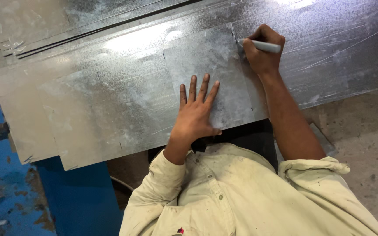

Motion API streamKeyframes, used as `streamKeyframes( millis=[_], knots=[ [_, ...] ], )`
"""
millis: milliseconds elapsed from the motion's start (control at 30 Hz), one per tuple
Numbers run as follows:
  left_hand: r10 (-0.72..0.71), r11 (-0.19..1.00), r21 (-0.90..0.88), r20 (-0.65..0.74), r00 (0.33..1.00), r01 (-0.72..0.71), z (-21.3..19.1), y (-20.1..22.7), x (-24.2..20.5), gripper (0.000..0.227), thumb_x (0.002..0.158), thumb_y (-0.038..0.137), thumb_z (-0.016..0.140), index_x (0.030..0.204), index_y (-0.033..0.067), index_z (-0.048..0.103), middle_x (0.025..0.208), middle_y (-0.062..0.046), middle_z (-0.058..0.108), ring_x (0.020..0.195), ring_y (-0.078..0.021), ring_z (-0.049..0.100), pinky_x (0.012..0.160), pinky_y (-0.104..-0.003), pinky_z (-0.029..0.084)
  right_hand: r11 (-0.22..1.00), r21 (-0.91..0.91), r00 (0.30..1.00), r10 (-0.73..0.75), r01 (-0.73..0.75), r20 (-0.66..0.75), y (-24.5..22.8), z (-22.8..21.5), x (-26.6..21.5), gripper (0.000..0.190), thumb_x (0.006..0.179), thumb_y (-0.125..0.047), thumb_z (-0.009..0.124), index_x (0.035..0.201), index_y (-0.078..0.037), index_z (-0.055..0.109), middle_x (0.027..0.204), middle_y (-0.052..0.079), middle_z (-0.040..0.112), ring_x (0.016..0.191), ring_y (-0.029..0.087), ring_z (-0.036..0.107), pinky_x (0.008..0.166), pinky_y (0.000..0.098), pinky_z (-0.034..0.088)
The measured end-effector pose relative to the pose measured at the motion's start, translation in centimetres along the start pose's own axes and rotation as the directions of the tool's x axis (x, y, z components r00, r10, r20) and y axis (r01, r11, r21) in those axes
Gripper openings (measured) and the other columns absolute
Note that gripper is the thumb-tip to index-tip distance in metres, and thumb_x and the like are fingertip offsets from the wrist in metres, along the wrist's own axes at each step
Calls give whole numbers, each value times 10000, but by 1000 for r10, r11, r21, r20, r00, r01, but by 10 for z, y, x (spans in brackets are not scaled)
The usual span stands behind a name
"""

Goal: The person uses a white marker to draw lines on a large metal sheet. They repeatedly lift a smaller metal template, position it on the sheet, and trace its edges to create rectangular outlines. The process is repeated multiple times across the surface of the metal sheet.

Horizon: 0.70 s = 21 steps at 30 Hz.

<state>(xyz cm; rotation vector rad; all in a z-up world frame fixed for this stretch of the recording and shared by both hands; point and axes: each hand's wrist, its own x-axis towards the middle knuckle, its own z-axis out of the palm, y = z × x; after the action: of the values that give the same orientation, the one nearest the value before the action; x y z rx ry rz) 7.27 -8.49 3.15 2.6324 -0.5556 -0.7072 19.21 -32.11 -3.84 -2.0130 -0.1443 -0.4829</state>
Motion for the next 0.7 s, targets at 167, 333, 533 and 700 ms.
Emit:
streamKeyframes(
  millis=[167, 333, 533, 700],
  knots=[
    [120, 992, -3, -172, 978, -123, 23, -11, -15, 1308, 613, 526, 896, 1621, 175, 141, 1706, -147, 71, 1575, -371, 22, 1261, -586, 9, 996, 91, 1000, -3, 4, -19, -12, 1, 1, 98, 983, -31, 776, 1054, 23, 736, 896, 84, 752, 787, 127, 715, 674, 247, 562],
    [196, 979, 5, -331, 923, -206, 41, -17, -25, 1142, 735, 553, 807, 1621, 107, 242, 1700, -175, 194, 1585, -346, 153, 1284, -550, 77, 999, 39, 999, 33, -33, 3, -13, 1, 2, 81, 987, -46, 767, 1050, 4, 766, 882, 83, 764, 780, 116, 747, 654, 242, 571],
    [181, 983, 66, -376, 909, -168, 47, -12, -26, 1151, 742, 695, 724, 1594, 52, 294, 1668, -206, 250, 1555, -362, 220, 1269, -557, 110, 1000, -17, 1000, 2, -2, 6, -10, 1, 1, 98, 968, -49, 790, 1039, 16, 775, 853, 93, 757, 736, 126, 725, 633, 253, 557],
    [197, 980, 115, -403, 894, -164, 50, -12, -26, 1121, 778, 714, 689, 1591, 36, 323, 1666, -216, 273, 1556, -366, 245, 1273, -558, 119, 999, 33, 1000, -7, 6, 25, -3, 1, -1, 56, 942, -25, 744, 945, 30, 734, 792, 93, 738, 689, 128, 733, 625, 259, 574]
  ],
)
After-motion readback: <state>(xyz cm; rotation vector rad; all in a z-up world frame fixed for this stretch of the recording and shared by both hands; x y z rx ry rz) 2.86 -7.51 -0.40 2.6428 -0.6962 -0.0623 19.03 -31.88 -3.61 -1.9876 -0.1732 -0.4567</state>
